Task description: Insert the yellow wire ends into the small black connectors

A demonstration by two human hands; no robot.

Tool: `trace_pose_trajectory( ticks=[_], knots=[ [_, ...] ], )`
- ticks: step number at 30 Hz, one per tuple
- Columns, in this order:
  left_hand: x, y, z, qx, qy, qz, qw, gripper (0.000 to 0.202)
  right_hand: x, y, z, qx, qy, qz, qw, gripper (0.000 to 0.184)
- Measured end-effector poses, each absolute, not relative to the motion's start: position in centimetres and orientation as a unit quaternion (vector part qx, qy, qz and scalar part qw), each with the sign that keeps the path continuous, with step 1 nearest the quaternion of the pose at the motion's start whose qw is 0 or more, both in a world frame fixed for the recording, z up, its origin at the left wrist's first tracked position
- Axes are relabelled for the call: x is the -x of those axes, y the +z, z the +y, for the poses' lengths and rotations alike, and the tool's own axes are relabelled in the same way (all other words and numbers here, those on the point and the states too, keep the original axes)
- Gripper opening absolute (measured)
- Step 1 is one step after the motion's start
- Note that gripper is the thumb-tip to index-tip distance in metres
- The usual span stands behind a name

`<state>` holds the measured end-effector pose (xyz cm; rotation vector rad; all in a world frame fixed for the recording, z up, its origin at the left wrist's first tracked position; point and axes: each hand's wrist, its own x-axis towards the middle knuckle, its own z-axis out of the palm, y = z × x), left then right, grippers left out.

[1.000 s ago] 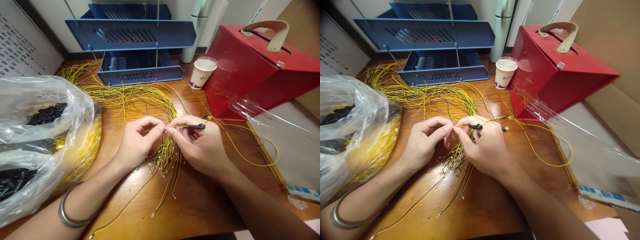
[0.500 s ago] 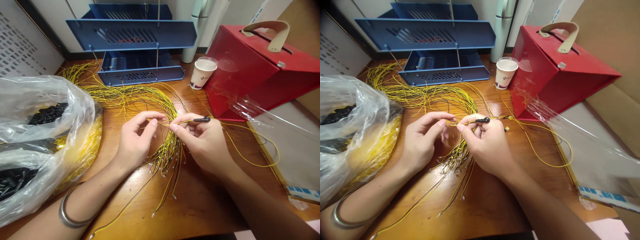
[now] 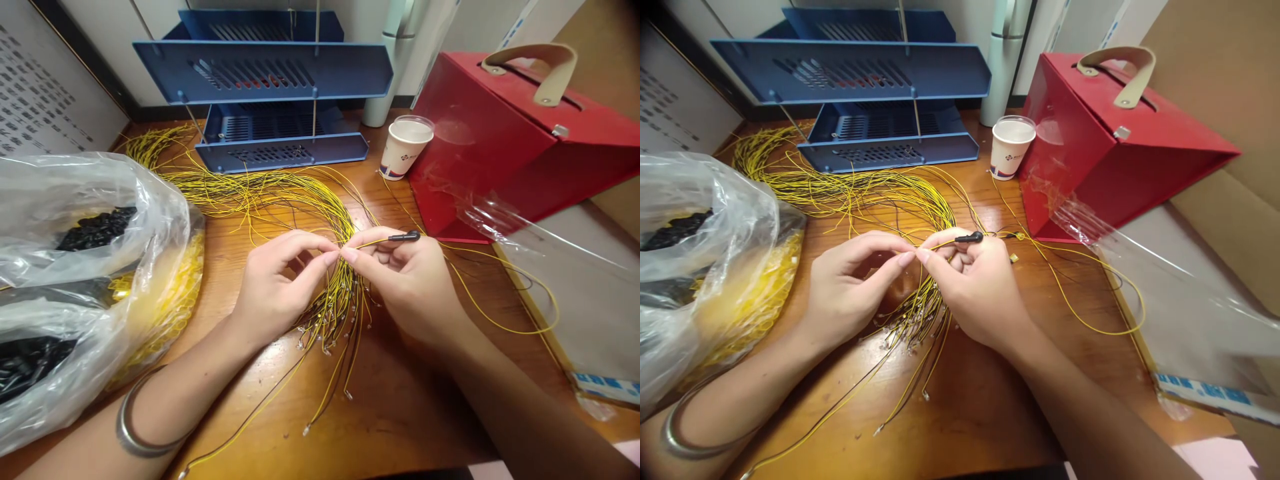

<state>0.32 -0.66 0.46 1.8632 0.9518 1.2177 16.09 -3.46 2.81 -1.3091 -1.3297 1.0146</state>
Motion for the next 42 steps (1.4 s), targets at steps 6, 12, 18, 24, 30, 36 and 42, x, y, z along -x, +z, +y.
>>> trace_pose_trajectory(
  ticks=[6,12,18,24,30,36,42],
  knots=[
    [-0.49,0.43,-0.77,-0.663,0.414,0.368,0.503,0.01,-16.05,2.73,-3.42,0.536,0.401,-0.564,0.483,0.008],
    [-0.41,0.45,-0.7,-0.6,0.397,0.352,0.599,0.017,-16.27,2.45,-3.49,0.538,0.392,-0.578,0.472,0.009],
    [-0.45,0.38,-0.62,-0.577,0.402,0.353,0.617,0.022,-16.21,2.42,-3.52,0.551,0.381,-0.577,0.466,0.008],
    [-0.55,0.7,-0.64,-0.586,0.408,0.374,0.591,0.022,-16.15,2.43,-3.42,0.555,0.379,-0.574,0.467,0.009],
    [-0.71,0.76,-0.76,-0.58,0.401,0.378,0.6,0.022,-16.21,2.36,-3.49,0.552,0.377,-0.578,0.468,0.011],
    [-0.58,0.76,-0.64,-0.579,0.393,0.374,0.609,0.025,-16.31,2.31,-3.61,0.551,0.386,-0.592,0.444,0.013],
    [-0.12,0.2,-0.63,-0.661,0.412,0.401,0.482,0.026,-16.15,2.52,-3.58,0.547,0.41,-0.576,0.449,0.014]
  ],
)
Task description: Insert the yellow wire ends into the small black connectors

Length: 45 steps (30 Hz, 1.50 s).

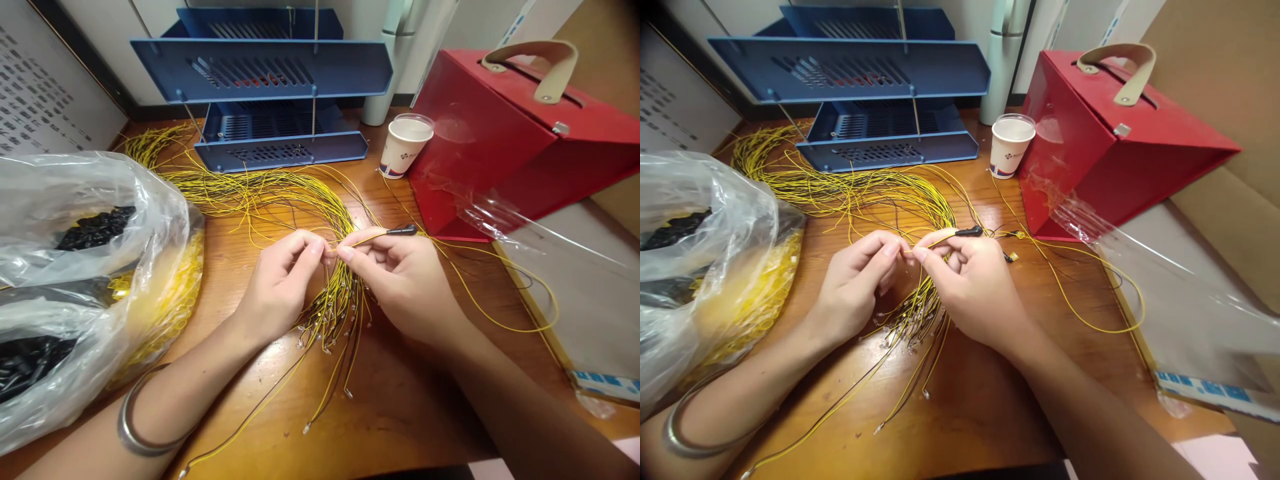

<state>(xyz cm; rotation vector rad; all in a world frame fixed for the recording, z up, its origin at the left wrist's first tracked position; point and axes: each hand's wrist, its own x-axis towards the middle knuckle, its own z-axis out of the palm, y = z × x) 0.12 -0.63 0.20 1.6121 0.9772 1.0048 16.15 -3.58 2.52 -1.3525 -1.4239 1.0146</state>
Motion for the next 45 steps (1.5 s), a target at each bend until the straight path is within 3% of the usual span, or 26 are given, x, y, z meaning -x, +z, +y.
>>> trace_pose_trajectory(
  ticks=[2,7,16,27,34,45],
  knots=[
    [0.0,0.15,-0.69,-0.711,0.414,0.411,0.393,0.016,-16.14,2.57,-3.55,0.55,0.413,-0.568,0.452,0.014],
    [0.13,0.48,-0.64,-0.791,0.429,0.37,0.229,0.016,-16.23,2.6,-3.49,0.552,0.423,-0.557,0.453,0.015],
    [0.13,0.61,-0.63,-0.791,0.453,0.355,0.208,0.01,-16.25,2.58,-3.42,0.548,0.432,-0.551,0.458,0.014],
    [0.12,0.89,-0.71,-0.774,0.416,0.4,0.26,0.01,-16.42,2.05,-3.6,0.574,0.266,-0.659,0.407,0.018],
    [0.04,0.6,-0.44,-0.671,0.391,0.397,0.489,0.019,-16.23,2.1,-3.55,0.537,0.171,-0.724,0.398,0.012],
    [-0.13,0.17,-0.54,-0.617,0.384,0.37,0.578,0.033,-16.22,2.12,-3.71,0.55,0.229,-0.691,0.41,0.014]
  ],
)
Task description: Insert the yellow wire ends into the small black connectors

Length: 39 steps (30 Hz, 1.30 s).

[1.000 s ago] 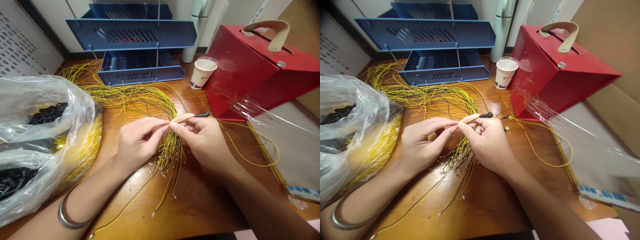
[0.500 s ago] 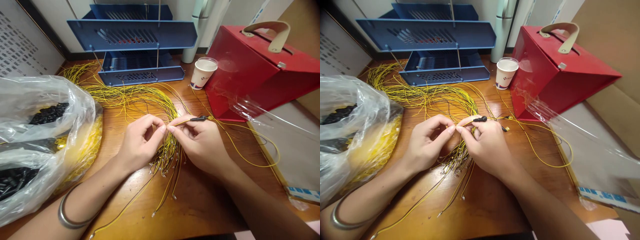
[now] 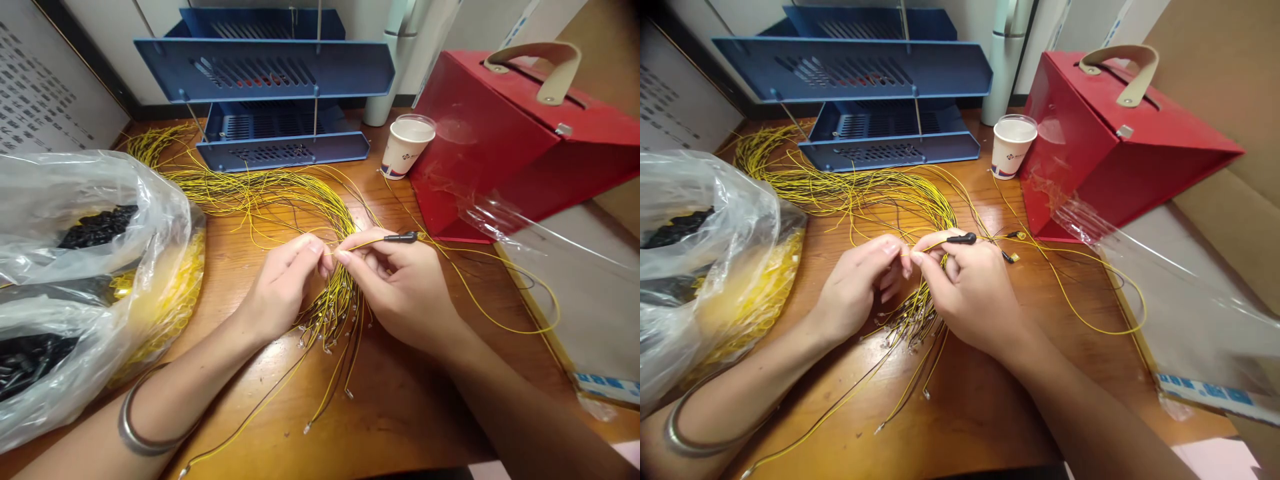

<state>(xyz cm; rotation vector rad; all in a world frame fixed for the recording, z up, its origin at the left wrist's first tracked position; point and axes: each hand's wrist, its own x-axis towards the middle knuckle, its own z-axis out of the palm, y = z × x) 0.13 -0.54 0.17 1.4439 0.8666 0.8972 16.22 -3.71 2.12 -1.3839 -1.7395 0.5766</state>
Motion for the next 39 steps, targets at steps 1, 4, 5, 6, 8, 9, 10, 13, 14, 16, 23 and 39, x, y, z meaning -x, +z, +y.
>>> trace_pose_trajectory(
  ticks=[1,4,5,6,8,9,10,13,14,16,23,39],
  knots=[
    [-0.08,0.08,-0.53,-0.616,0.386,0.368,0.58,0.032,-16.22,2.12,-3.73,0.552,0.234,-0.687,0.409,0.015],
    [-0.09,-0.14,-0.62,-0.611,0.395,0.366,0.58,0.028,-16.21,2.12,-3.75,0.557,0.231,-0.687,0.405,0.015],
    [-0.14,-0.16,-0.68,-0.61,0.399,0.366,0.58,0.026,-16.2,2.11,-3.74,0.557,0.225,-0.69,0.404,0.015],
    [-0.2,-0.14,-0.73,-0.609,0.401,0.366,0.579,0.025,-16.18,2.1,-3.71,0.557,0.218,-0.693,0.403,0.014],
    [-0.31,-0.02,-0.78,-0.609,0.399,0.369,0.577,0.025,-16.16,2.08,-3.63,0.551,0.203,-0.702,0.404,0.013],
    [-0.34,0.07,-0.75,-0.609,0.396,0.371,0.579,0.025,-16.14,2.07,-3.59,0.545,0.193,-0.708,0.405,0.012],
    [-0.34,0.16,-0.69,-0.606,0.392,0.375,0.583,0.025,-16.13,2.07,-3.56,0.538,0.184,-0.716,0.405,0.013],
    [-0.2,0.33,-0.35,-0.585,0.369,0.38,0.614,0.025,-16.11,2.05,-3.56,0.518,0.167,-0.735,0.406,0.013],
    [-0.12,0.35,-0.25,-0.58,0.362,0.381,0.622,0.026,-16.12,2.06,-3.6,0.517,0.172,-0.733,0.407,0.013],
    [0.01,0.36,-0.17,-0.583,0.374,0.389,0.607,0.026,-16.16,2.1,-3.71,0.529,0.208,-0.713,0.411,0.013],
    [0.06,0.81,-1.11,-0.674,0.449,0.366,0.458,0.014,-16.28,2.79,-3.79,0.541,0.409,-0.583,0.448,0.015],
    [-0.09,0.29,-0.37,-0.696,0.5,0.313,0.409,0.007,-16.53,2.92,-3.6,0.512,0.477,-0.543,0.465,0.011]
  ],
)
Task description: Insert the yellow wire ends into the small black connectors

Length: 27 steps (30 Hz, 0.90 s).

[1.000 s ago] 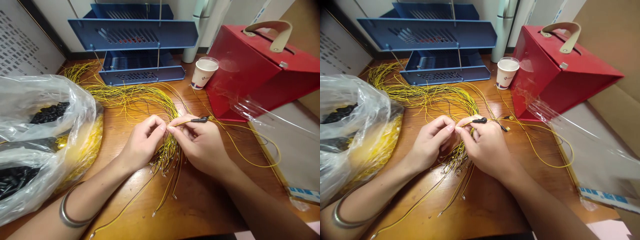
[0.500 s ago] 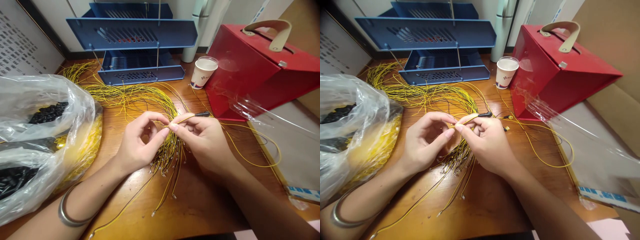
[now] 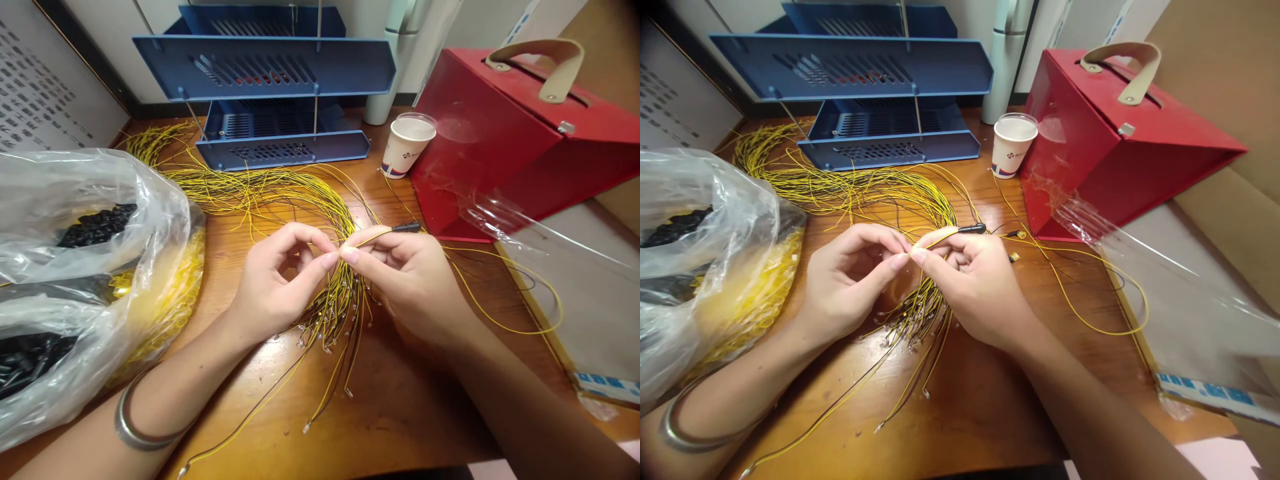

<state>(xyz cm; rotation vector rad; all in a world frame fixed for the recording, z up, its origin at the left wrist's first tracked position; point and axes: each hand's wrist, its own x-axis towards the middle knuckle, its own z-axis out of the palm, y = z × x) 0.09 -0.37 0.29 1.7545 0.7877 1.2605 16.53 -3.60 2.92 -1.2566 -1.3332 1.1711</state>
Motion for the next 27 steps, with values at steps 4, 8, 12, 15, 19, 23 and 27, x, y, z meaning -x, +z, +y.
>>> trace_pose_trajectory(
  ticks=[4,8,12,15,19,23,27],
  knots=[
    [-0.12,0.26,-0.38,-0.681,0.516,0.303,0.422,0.011,-16.46,2.91,-3.54,0.514,0.471,-0.541,0.47,0.012],
    [-0.18,0.36,-0.42,-0.694,0.522,0.315,0.383,0.019,-16.51,2.77,-3.48,0.509,0.478,-0.538,0.472,0.012],
    [-0.2,0.47,-0.53,-0.721,0.519,0.331,0.319,0.009,-16.64,2.71,-3.49,0.506,0.492,-0.528,0.473,0.011],
    [-0.17,0.43,-0.56,-0.719,0.528,0.341,0.296,0.004,-16.67,2.69,-3.49,0.505,0.497,-0.522,0.474,0.011],
    [-0.08,0.32,-0.53,-0.724,0.516,0.351,0.294,0.003,-16.64,2.64,-3.48,0.507,0.498,-0.519,0.474,0.012],
    [0.0,0.1,-0.48,-0.725,0.482,0.347,0.348,0.007,-16.59,2.69,-3.52,0.513,0.484,-0.532,0.469,0.011],
    [-0.08,0.06,-0.49,-0.698,0.457,0.333,0.439,0.009,-16.43,2.85,-3.61,0.521,0.455,-0.551,0.468,0.012]
  ],
)
